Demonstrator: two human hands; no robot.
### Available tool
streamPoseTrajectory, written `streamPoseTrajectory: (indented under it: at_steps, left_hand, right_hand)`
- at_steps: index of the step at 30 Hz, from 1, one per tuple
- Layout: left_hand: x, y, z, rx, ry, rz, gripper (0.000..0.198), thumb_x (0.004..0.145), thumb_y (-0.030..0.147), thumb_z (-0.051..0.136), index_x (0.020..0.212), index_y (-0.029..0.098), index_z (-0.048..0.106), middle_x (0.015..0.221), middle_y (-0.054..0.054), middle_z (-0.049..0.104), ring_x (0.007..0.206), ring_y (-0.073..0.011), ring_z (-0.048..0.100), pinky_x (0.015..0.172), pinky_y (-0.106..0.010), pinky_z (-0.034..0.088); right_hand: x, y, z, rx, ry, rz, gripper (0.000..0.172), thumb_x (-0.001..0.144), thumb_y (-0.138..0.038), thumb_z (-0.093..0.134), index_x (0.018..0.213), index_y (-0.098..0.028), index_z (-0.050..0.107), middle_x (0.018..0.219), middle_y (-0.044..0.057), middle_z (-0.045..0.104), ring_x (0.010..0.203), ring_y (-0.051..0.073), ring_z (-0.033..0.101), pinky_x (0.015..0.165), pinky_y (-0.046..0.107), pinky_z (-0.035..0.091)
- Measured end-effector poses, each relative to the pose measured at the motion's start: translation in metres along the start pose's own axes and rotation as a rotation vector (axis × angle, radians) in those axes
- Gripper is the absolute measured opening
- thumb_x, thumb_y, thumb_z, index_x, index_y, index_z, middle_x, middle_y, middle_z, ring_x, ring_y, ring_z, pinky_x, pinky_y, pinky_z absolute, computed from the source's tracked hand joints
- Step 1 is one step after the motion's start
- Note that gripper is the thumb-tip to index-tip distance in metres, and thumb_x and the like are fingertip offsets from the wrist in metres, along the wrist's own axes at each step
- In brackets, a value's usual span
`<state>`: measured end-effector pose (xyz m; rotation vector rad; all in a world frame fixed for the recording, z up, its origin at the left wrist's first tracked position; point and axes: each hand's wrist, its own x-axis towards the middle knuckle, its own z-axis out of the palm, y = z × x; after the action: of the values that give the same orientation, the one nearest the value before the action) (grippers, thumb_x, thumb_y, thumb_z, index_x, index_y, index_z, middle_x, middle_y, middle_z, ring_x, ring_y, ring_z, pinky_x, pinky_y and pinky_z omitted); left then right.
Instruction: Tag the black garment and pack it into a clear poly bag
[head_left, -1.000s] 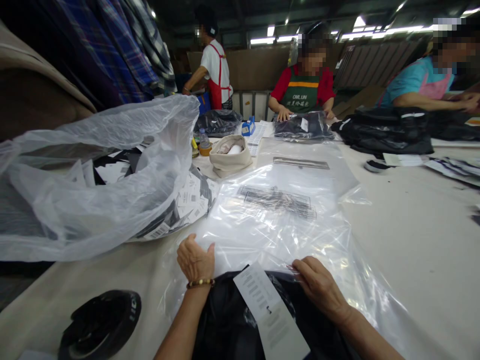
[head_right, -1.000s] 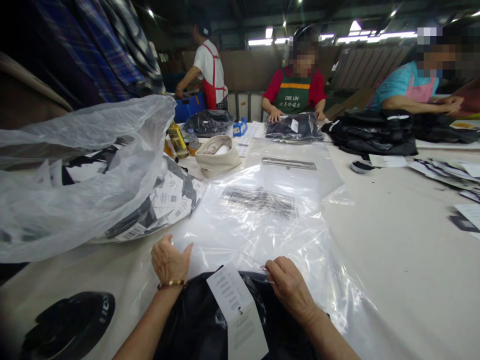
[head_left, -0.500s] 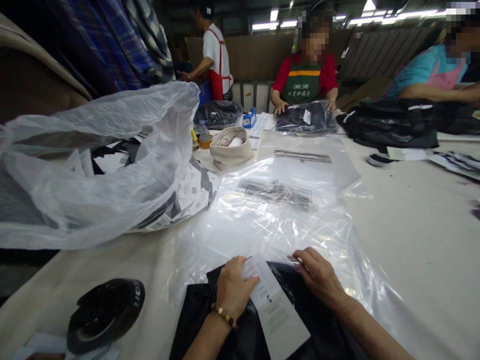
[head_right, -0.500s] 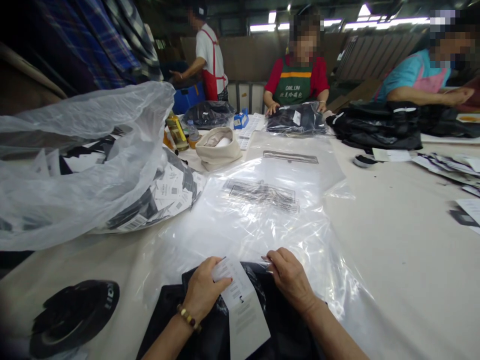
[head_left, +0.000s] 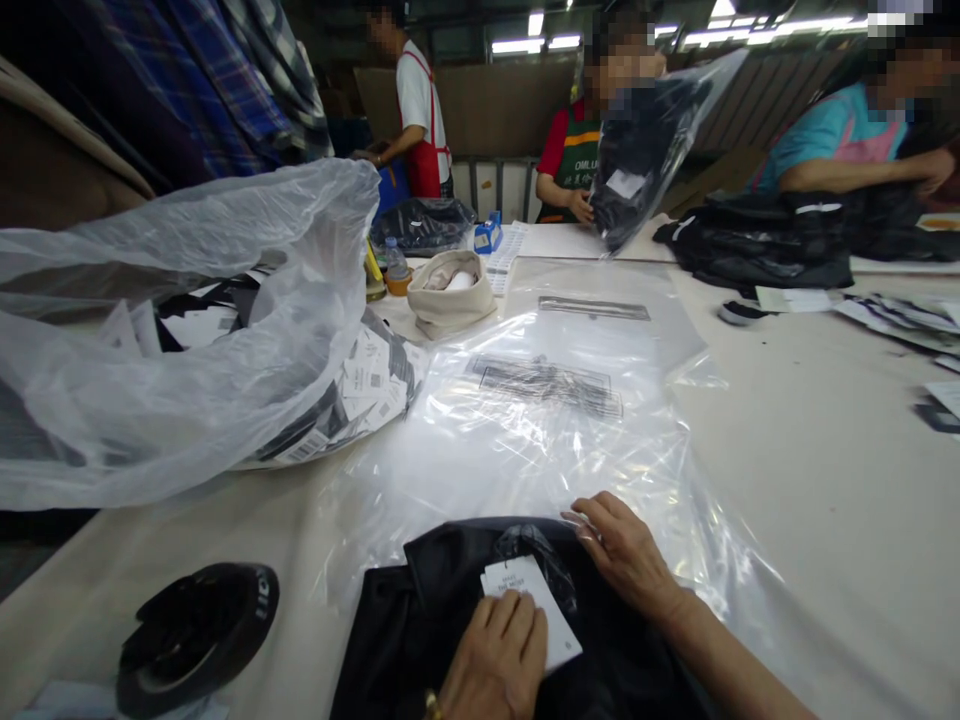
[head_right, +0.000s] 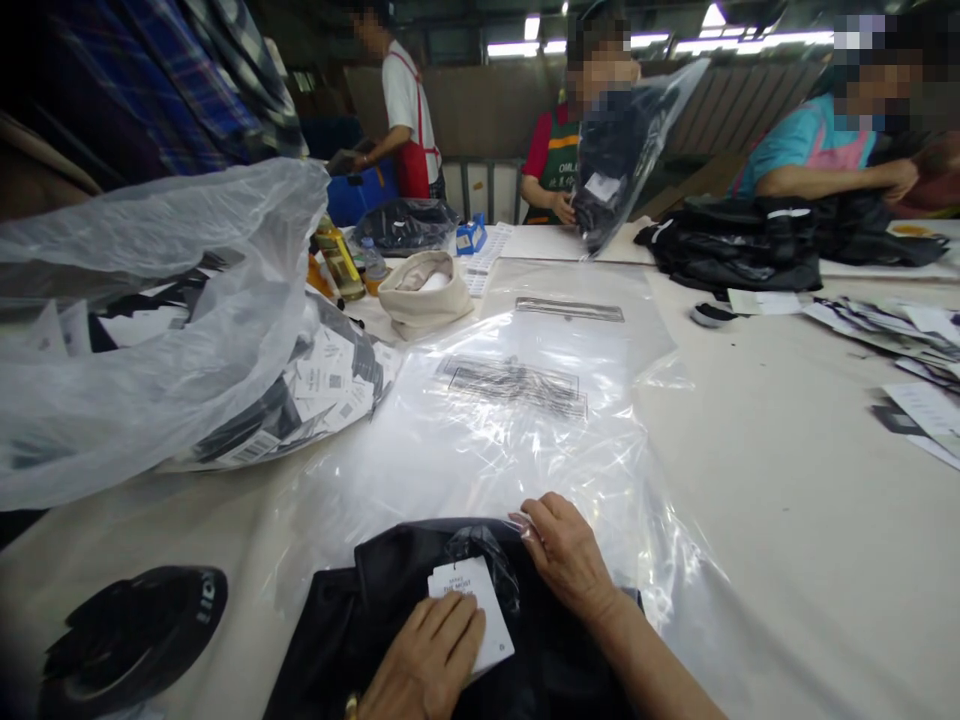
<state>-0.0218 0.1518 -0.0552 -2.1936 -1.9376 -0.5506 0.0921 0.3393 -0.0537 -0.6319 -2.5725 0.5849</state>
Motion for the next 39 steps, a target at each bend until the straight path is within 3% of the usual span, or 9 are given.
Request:
streamPoseTrajectory:
  at_steps: [4,6,10,14,22,26,28,36,39]
  left_hand:
    - [-0.011,-0.007,-0.004,-0.119,-0.164,0.017,0.044,0.079,0.039,0.052,0.112,0.01,0.052,0.11,-0.016,0.061,0.101,-0.0262,0.055,0.082,-0.036,0.047]
    - [-0.009,-0.008,-0.008,-0.181,-0.163,-0.008,0.046,0.078,0.048,0.053,0.108,0.013,0.054,0.109,-0.014,0.062,0.1,-0.0253,0.057,0.08,-0.035,0.048]
    - [0.0,-0.006,-0.009,-0.347,-0.115,-0.244,0.013,0.083,0.024,0.046,0.085,0.02,0.058,0.098,-0.004,0.065,0.09,-0.0191,0.06,0.076,-0.032,0.049]
    - [0.009,-0.008,-0.005,-0.394,-0.137,-0.407,0.012,0.079,0.01,0.046,0.075,0.019,0.054,0.085,-0.003,0.064,0.08,-0.0178,0.059,0.069,-0.031,0.05]
    - [0.014,-0.018,-0.007,0.035,0.021,-0.453,0.006,0.076,0.018,0.053,0.072,0.018,0.048,0.072,-0.004,0.054,0.067,-0.0205,0.05,0.058,-0.035,0.043]
    - [0.008,-0.038,-0.008,0.183,0.129,-0.487,0.039,0.077,0.027,0.056,0.111,0.012,0.047,0.103,-0.014,0.055,0.095,-0.0269,0.051,0.077,-0.04,0.043]
    - [0.004,-0.052,-0.007,0.251,0.127,-0.499,0.047,0.078,0.027,0.056,0.12,0.011,0.043,0.111,-0.015,0.054,0.102,-0.0283,0.049,0.082,-0.04,0.04]
    - [0.006,-0.106,-0.001,0.411,0.122,-0.42,0.029,0.084,0.019,0.05,0.112,0.016,0.052,0.105,-0.011,0.061,0.101,-0.0245,0.051,0.08,-0.037,0.034]
    - [0.007,-0.128,0.001,0.392,0.059,-0.483,0.013,0.085,0.018,0.046,0.089,0.018,0.058,0.088,-0.006,0.063,0.09,-0.0216,0.053,0.077,-0.036,0.032]
  right_hand:
    - [-0.002,-0.007,0.005,-0.038,-0.048,0.011,0.02,0.09,-0.033,0.041,0.084,-0.02,0.055,0.073,0.003,0.05,0.069,0.016,0.048,0.064,0.03,0.043]
    - [-0.004,-0.011,0.011,-0.077,-0.028,0.003,0.02,0.088,-0.036,0.046,0.082,-0.018,0.054,0.072,0.003,0.049,0.069,0.017,0.047,0.064,0.031,0.042]
    - [-0.008,-0.024,0.02,-0.134,0.022,0.018,0.022,0.087,-0.037,0.046,0.08,-0.017,0.053,0.071,0.004,0.048,0.069,0.018,0.045,0.065,0.032,0.04]
    - [-0.012,-0.037,0.02,-0.102,-0.008,-0.024,0.021,0.09,-0.027,0.039,0.08,-0.019,0.055,0.071,0.003,0.048,0.069,0.017,0.046,0.065,0.032,0.04]
    - [-0.023,-0.035,0.014,0.009,-0.029,-0.132,0.023,0.084,-0.038,0.052,0.095,-0.018,0.056,0.074,0.004,0.052,0.069,0.017,0.049,0.061,0.032,0.046]
    - [-0.026,-0.034,0.015,0.038,0.003,-0.126,0.032,0.078,-0.041,0.059,0.1,-0.018,0.053,0.077,0.005,0.053,0.071,0.019,0.051,0.062,0.035,0.049]
    - [-0.026,-0.034,0.015,0.032,-0.008,-0.122,0.032,0.078,-0.04,0.06,0.1,-0.018,0.053,0.078,0.005,0.053,0.072,0.019,0.051,0.062,0.035,0.049]
    - [-0.027,-0.03,0.017,0.019,-0.018,-0.138,0.034,0.078,-0.04,0.06,0.102,-0.018,0.052,0.08,0.005,0.053,0.072,0.018,0.051,0.063,0.034,0.049]
    - [-0.027,-0.03,0.017,0.028,-0.01,-0.132,0.033,0.077,-0.039,0.061,0.102,-0.019,0.052,0.079,0.004,0.053,0.071,0.018,0.051,0.062,0.033,0.049]
